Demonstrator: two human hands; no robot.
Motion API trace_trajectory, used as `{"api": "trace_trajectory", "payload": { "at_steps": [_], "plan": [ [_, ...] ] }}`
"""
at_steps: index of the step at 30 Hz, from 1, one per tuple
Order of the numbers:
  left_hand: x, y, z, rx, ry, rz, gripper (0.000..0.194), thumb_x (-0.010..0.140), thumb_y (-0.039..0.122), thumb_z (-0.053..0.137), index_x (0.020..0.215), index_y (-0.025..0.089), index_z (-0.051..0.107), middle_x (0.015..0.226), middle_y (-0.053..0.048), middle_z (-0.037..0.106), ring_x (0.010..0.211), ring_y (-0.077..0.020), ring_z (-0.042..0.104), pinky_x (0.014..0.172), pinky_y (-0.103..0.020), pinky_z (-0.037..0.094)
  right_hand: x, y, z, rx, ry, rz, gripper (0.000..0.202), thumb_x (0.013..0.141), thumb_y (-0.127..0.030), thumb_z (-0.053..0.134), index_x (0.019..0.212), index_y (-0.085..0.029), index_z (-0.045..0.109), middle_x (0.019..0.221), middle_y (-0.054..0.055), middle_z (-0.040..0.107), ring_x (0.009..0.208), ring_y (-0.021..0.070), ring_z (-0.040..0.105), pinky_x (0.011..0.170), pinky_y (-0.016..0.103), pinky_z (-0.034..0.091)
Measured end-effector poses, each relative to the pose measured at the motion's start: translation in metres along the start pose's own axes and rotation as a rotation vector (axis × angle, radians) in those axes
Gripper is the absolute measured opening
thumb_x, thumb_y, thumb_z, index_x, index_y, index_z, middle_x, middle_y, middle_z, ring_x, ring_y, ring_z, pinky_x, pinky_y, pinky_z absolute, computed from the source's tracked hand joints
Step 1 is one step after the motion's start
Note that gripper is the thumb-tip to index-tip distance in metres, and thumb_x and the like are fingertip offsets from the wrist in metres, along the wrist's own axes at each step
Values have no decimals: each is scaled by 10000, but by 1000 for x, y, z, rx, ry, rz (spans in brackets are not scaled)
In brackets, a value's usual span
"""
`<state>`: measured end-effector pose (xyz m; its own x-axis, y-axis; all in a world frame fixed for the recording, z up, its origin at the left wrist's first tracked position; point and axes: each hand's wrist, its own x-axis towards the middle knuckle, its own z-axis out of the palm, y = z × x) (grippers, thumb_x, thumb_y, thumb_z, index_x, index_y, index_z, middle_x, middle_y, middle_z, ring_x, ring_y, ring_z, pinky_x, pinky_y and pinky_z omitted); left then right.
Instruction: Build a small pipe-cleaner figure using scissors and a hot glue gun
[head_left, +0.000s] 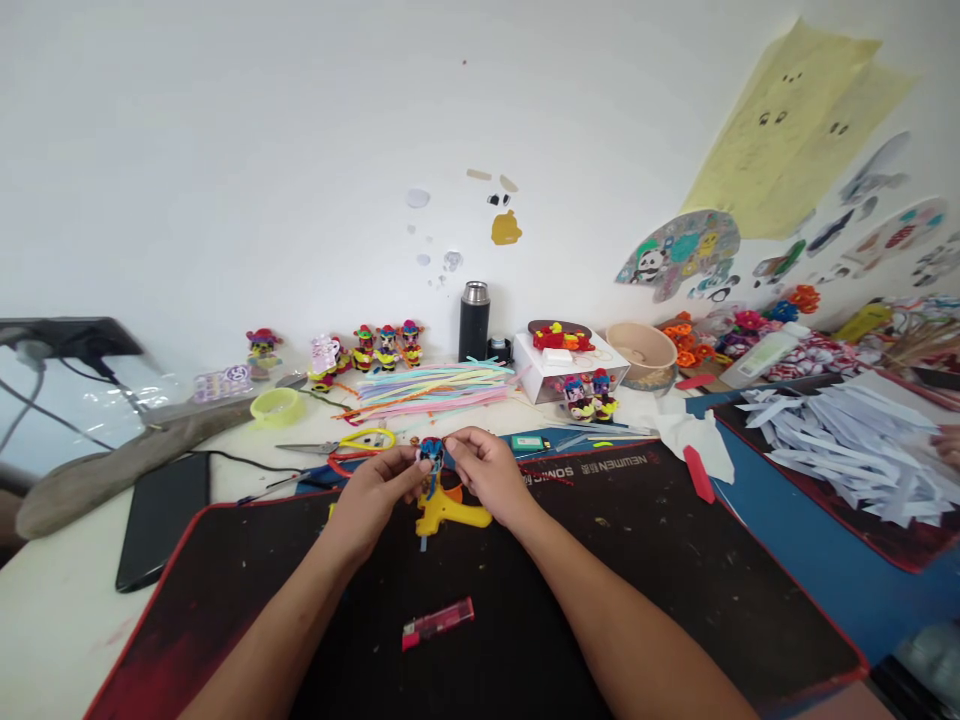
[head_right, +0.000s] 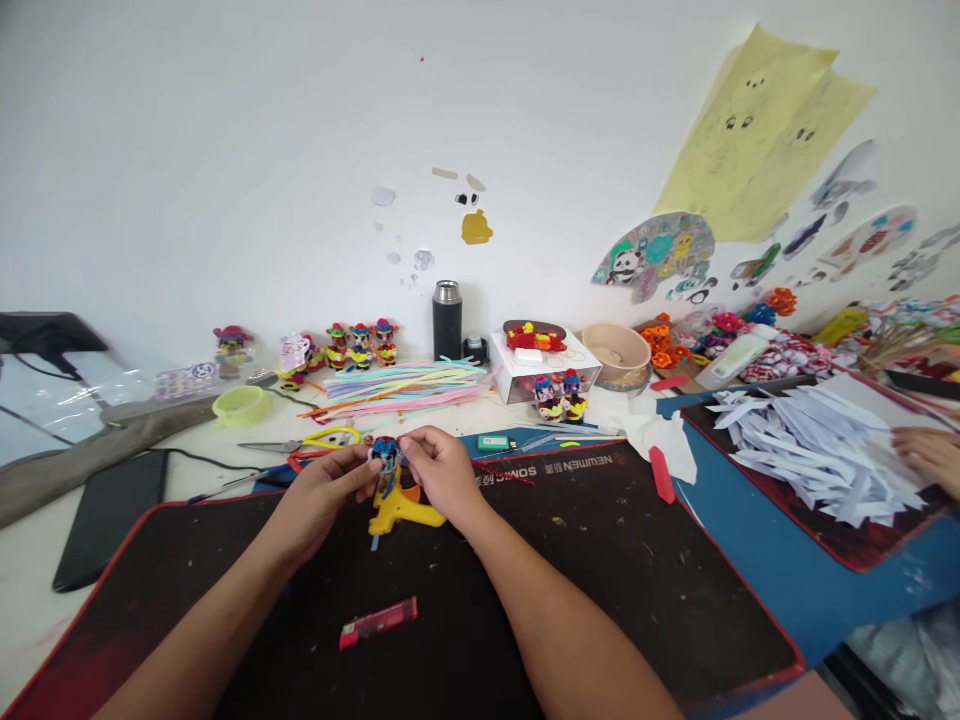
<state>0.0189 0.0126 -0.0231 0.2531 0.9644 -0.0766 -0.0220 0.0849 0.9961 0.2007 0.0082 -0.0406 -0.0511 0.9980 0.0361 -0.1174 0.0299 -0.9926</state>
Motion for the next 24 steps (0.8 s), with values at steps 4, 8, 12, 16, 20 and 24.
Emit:
{"api": "trace_trajectory", "payload": {
  "at_steps": [4, 8, 12, 16, 20, 24],
  "plan": [
    [0, 0, 0, -9, -2, -11, 437, 673, 549, 910, 842, 184, 739, 657, 7, 614, 599, -153, 498, 599, -278, 404, 0, 1, 0, -8, -1, -9, 415, 885, -606, 728, 922, -197, 672, 489, -97, 444, 414, 88, 305, 413, 229, 224],
    [0, 1, 0, 1, -5, -7, 426, 676, 551, 905, 823, 191, 733, 660, 2, 612, 605, -159, 499, 602, -281, 405, -1, 0, 0, -16, 0, -12, 408, 891, -600, 726, 928, -197, 677, 498, -91, 449, 433, 96, 331, 422, 226, 231],
    [0, 1, 0, 2, -13, -18, 412, 677, 545, 902, 814, 196, 730, 658, 7, 611, 604, -159, 497, 604, -282, 400, -1, 0, 0, -16, 0, -14, 419, 883, -610, 735, 929, -198, 676, 498, -90, 452, 432, 97, 336, 422, 226, 231],
    [0, -1, -1, -15, -15, -22, 386, 684, 521, 905, 816, 200, 738, 660, 14, 613, 605, -155, 494, 604, -281, 396, 0, -1, -1, -13, -3, -6, 437, 877, -630, 741, 932, -201, 680, 496, -91, 451, 420, 93, 322, 418, 231, 223],
    [0, -3, -2, -18, -12, -19, 378, 691, 509, 906, 817, 199, 732, 653, 18, 610, 604, -151, 486, 607, -281, 389, 0, -1, -1, -12, -4, -5, 436, 880, -626, 737, 940, -199, 680, 491, -95, 450, 412, 90, 307, 415, 233, 220],
    [0, -3, -2, -26, -11, -22, 379, 698, 498, 911, 833, 193, 733, 668, 13, 614, 616, -150, 491, 611, -277, 393, -1, -2, 0, -12, -4, 1, 426, 883, -615, 736, 943, -198, 676, 485, -100, 449, 406, 88, 301, 413, 232, 220]
  ]
}}
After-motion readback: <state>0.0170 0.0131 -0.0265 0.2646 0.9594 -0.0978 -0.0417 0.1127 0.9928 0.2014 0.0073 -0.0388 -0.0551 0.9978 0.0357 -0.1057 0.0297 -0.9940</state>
